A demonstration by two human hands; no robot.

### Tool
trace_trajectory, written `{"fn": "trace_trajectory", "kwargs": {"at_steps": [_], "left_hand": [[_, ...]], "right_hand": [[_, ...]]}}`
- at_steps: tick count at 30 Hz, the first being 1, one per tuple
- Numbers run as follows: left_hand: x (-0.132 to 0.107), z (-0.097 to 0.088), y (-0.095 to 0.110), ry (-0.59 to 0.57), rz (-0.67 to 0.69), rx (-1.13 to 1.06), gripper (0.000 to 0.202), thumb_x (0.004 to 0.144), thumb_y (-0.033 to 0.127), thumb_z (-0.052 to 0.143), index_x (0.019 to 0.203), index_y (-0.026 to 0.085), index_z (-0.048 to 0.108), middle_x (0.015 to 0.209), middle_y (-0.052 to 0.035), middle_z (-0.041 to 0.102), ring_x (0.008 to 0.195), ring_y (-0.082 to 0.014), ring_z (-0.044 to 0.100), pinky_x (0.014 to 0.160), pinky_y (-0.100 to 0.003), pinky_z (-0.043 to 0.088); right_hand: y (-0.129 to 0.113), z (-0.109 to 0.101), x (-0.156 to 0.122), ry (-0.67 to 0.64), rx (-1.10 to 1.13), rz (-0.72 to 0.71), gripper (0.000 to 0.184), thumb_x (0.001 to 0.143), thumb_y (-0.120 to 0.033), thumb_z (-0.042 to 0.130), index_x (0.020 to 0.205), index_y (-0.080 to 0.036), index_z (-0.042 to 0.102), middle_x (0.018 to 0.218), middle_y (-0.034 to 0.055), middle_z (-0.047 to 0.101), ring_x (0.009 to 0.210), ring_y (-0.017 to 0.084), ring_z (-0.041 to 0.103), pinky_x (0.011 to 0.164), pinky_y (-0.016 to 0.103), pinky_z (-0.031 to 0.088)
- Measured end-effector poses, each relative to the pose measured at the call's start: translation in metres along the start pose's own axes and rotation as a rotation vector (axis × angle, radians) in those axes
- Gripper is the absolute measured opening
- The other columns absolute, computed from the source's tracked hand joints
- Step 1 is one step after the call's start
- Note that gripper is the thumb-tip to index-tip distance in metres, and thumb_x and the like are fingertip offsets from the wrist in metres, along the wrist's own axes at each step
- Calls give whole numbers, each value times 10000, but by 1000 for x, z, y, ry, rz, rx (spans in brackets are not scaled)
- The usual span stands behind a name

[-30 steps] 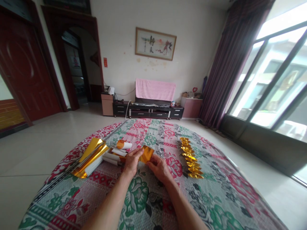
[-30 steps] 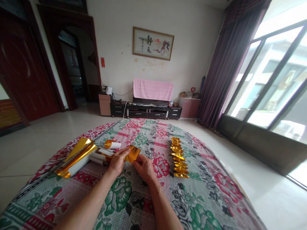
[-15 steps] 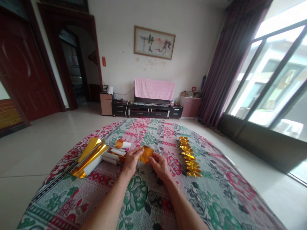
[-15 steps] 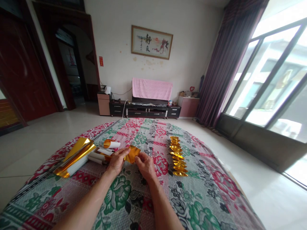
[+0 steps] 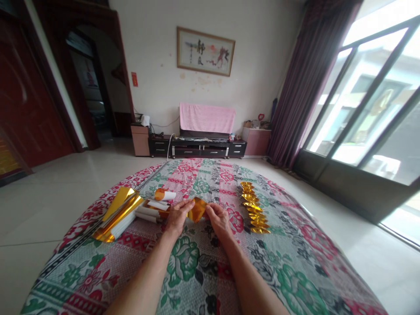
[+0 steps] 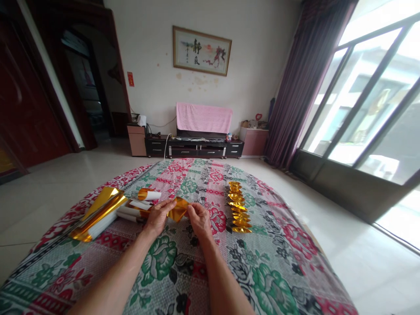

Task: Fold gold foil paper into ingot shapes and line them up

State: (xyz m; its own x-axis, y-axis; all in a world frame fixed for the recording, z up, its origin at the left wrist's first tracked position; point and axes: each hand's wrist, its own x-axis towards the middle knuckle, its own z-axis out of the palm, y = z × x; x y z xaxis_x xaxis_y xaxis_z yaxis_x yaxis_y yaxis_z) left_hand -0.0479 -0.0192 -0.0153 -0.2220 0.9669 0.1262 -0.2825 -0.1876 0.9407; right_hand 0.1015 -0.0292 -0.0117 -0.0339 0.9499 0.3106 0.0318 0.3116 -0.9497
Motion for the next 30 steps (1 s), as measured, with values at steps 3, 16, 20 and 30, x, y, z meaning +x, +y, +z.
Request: {"fn": "trace_trajectory", "kwargs": {"at_steps": [3,16,20,30], "left_hand": [[-1,0,0,3,-20,32,355,557,355,743,850,155,726,739,-49,697,731,-189,611,719,-293,447],[-5,1,0,-156,15,319,368,633,413,667,889,151,707,796,-38,709,772,-194,631,719,-280,486],[-2,0,-3,-153,8,373,336,641,395,663,877,159,705,812,-33,708,788,-187,630,721,-264,484],[-4,19,20,-364,-243,375,368,559,385,713,802,110,689,592,-16,651,547,-128,573,547,-234,442]], "right_hand": [[1,-1,0,1,20,21,297,770,-455,532,767,-173,625,621,9,608,577,134,554,558,233,455],[-10,3,-2,-23,-137,-10,237,727,-348,538,802,-176,683,660,-12,629,570,110,522,543,202,421],[-10,1,-3,-25,-206,-10,217,728,-296,504,741,-174,683,582,-30,575,531,90,476,493,174,373],[-4,-18,-3,-49,-231,66,219,727,-237,482,894,-173,609,528,-46,550,463,82,459,445,166,337]]}}
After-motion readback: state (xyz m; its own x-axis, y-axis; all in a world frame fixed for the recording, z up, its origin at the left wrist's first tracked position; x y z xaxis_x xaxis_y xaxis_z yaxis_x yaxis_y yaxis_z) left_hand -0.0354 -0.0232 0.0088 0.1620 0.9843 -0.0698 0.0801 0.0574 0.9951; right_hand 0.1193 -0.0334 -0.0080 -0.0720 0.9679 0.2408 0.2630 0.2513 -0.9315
